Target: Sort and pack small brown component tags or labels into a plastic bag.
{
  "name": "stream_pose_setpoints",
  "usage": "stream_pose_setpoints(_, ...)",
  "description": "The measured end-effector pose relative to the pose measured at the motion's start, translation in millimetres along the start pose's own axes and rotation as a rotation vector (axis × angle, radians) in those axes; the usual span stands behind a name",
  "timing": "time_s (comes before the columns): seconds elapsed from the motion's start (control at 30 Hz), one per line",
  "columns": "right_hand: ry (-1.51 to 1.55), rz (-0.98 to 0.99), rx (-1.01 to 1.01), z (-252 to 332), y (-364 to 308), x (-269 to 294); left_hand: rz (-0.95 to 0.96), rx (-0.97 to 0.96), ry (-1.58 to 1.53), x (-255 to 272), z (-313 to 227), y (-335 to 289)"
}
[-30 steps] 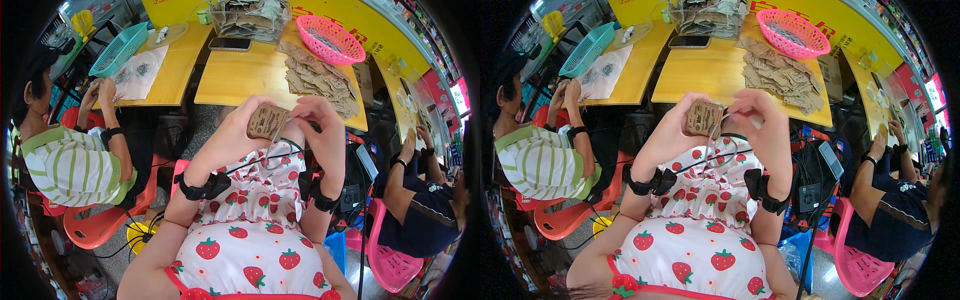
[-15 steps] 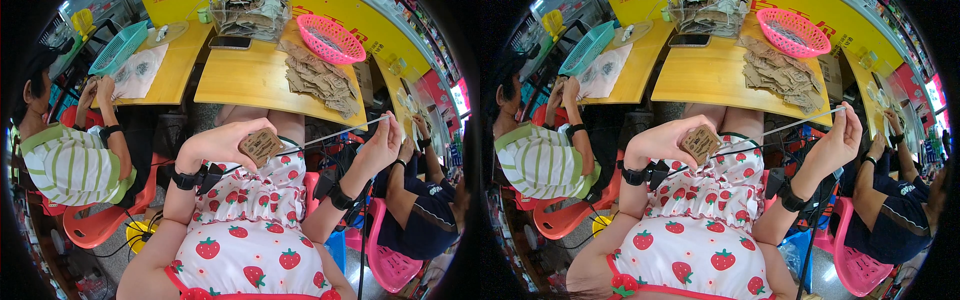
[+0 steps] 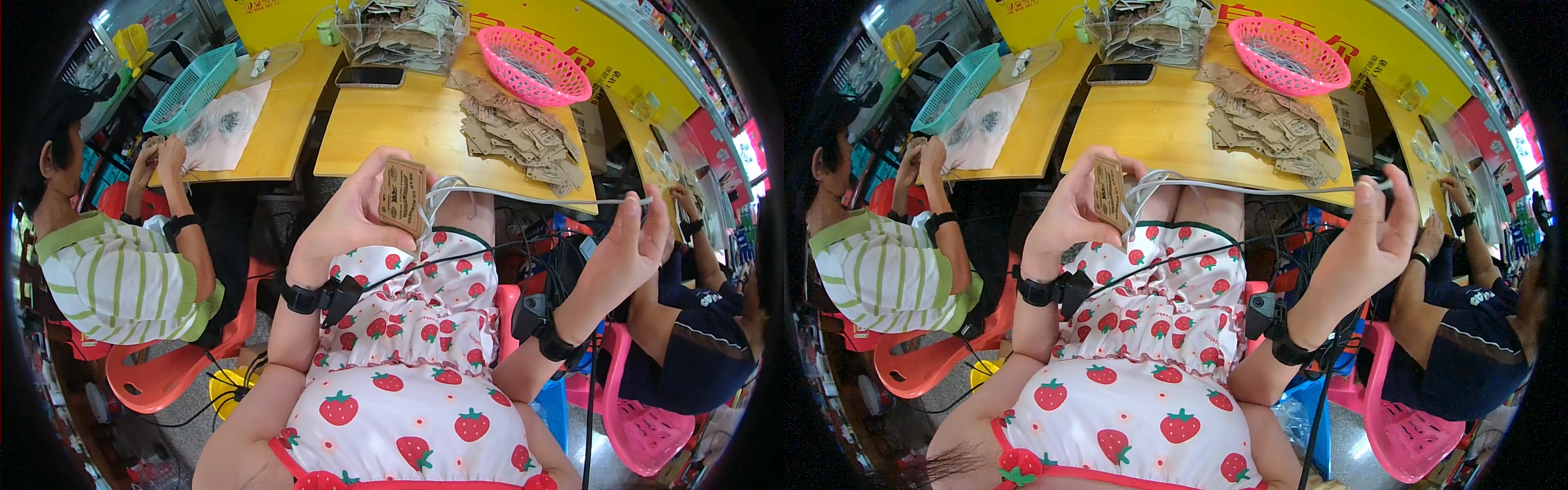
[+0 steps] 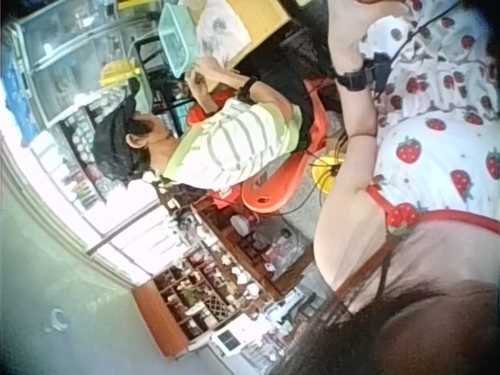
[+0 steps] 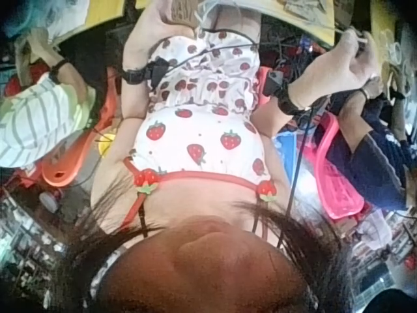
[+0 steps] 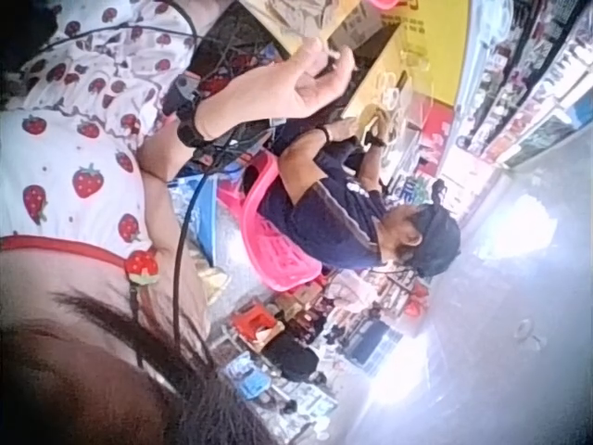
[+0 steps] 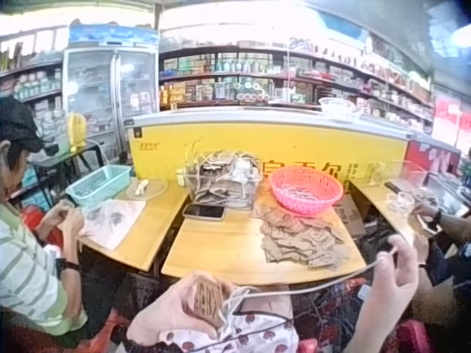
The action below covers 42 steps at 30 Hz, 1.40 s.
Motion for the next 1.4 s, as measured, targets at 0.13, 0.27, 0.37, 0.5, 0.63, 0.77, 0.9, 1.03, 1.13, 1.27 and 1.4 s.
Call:
stream_pose_setpoints(0.13,0.015,0.554,-0.115,8.5,-15.7,-12.7,-0.069,0.066,0.003,-1.7,-1.7,-2.4)
stream_pose_setpoints(0.27,0.002,0.826,-0.258,9.4,-42.2,-32.6,0.018,-0.063,0.037,-6.2,-4.1,-1.4)
stream_pose_setpoints(0.37,-0.113,0.873,-0.241,1.8,-56.4,-40.1,0.01,-0.074,0.046,-9.4,-6.3,-2.2)
stream_pose_setpoints(0.5,-0.201,0.845,-0.207,2.9,-63.8,-46.0,0.021,-0.088,0.007,-10.3,-6.0,-2.8)
stream_pose_setpoints(0.63,-0.218,0.859,-0.213,3.4,-69.0,-47.1,0.023,-0.085,-0.017,-14.4,-4.2,-3.1)
stream_pose_setpoints(0.77,-0.261,0.829,-0.247,4.6,-69.7,-47.1,0.057,-0.097,0.008,-15.2,-1.9,-2.4)
stream_pose_setpoints(0.9,-0.281,0.841,-0.307,3.5,-68.9,-45.9,0.022,-0.052,0.044,-19.1,-5.3,-3.7)
stream_pose_setpoints(1.03,-0.159,0.82,-0.596,0.6,-68.8,-44.3,0.031,-0.058,0.062,-17.8,-6.8,-3.8)
stream_pose_setpoints(1.13,-0.041,0.801,-0.74,0.2,-69.4,-45.1,0.031,-0.094,0.03,-16.8,-6.1,-4.1)
stream_pose_setpoints(1.27,0.056,0.749,-0.875,-7.3,-73.6,-45.7,0.017,-0.088,0.001,-19.0,-8.0,-3.8)
stream_pose_setpoints(1.4,0.102,0.642,-0.798,-6.7,-80.0,-49.5,-0.009,-0.073,0.02,-18.7,-5.0,-4.3)
Point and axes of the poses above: each hand's wrist, its own y-axis towards the middle knuckle, its own x-axis out of the back of the hand, z = x × y, the point moved 1 cm from there along y, towards the middle knuckle, and after that the axes turned 13 degrees about -z, right-handed, at the moved point
